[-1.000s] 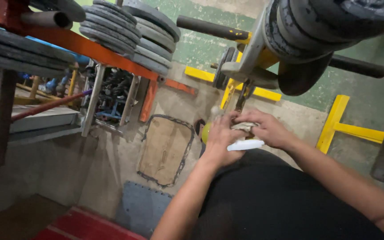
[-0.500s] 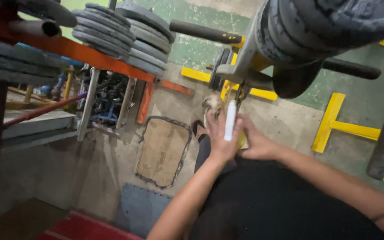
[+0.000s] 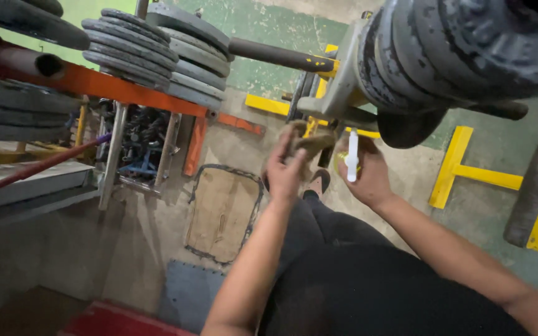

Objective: Wiping and spraying gym weight plates and barbells on storage racks to sanitize them.

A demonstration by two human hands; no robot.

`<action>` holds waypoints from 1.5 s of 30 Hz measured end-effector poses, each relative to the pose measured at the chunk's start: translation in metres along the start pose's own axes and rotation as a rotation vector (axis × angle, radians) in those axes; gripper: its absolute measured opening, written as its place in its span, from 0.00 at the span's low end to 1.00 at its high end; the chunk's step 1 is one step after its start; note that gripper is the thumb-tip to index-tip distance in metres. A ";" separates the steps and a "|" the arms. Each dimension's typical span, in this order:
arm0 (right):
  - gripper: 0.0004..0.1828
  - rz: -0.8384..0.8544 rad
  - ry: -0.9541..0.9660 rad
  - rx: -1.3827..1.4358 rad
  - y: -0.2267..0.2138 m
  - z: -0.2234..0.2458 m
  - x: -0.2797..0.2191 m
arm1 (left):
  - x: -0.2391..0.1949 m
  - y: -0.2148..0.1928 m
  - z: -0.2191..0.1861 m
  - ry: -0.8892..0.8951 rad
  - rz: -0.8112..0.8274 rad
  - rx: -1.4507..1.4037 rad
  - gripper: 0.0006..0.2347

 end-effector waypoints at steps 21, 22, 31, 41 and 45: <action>0.14 -0.243 -0.191 -0.180 0.025 0.029 0.047 | 0.083 -0.002 -0.036 0.082 -0.402 -0.262 0.11; 0.14 -0.261 -0.218 -0.234 0.026 0.030 0.048 | 0.080 -0.002 -0.042 0.119 -0.395 -0.159 0.11; 0.23 -0.244 -0.166 -0.435 0.048 -0.010 0.037 | 0.075 0.034 -0.004 0.312 -0.090 0.370 0.20; 0.20 -0.272 -0.153 -0.518 0.056 -0.011 0.037 | 0.116 0.051 -0.004 0.361 -0.034 0.451 0.18; 0.19 -0.299 -0.129 -0.456 0.058 -0.017 0.039 | 0.152 0.049 0.068 0.221 -0.090 0.395 0.12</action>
Point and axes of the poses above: each hand's wrist, its own x-axis towards the middle knuckle, its own y-axis out of the palm, z = x × y, the point moved 3 cm from there along x, towards the middle knuckle, and after that the axes turned 6 degrees about -z, right-handed, at the moved point
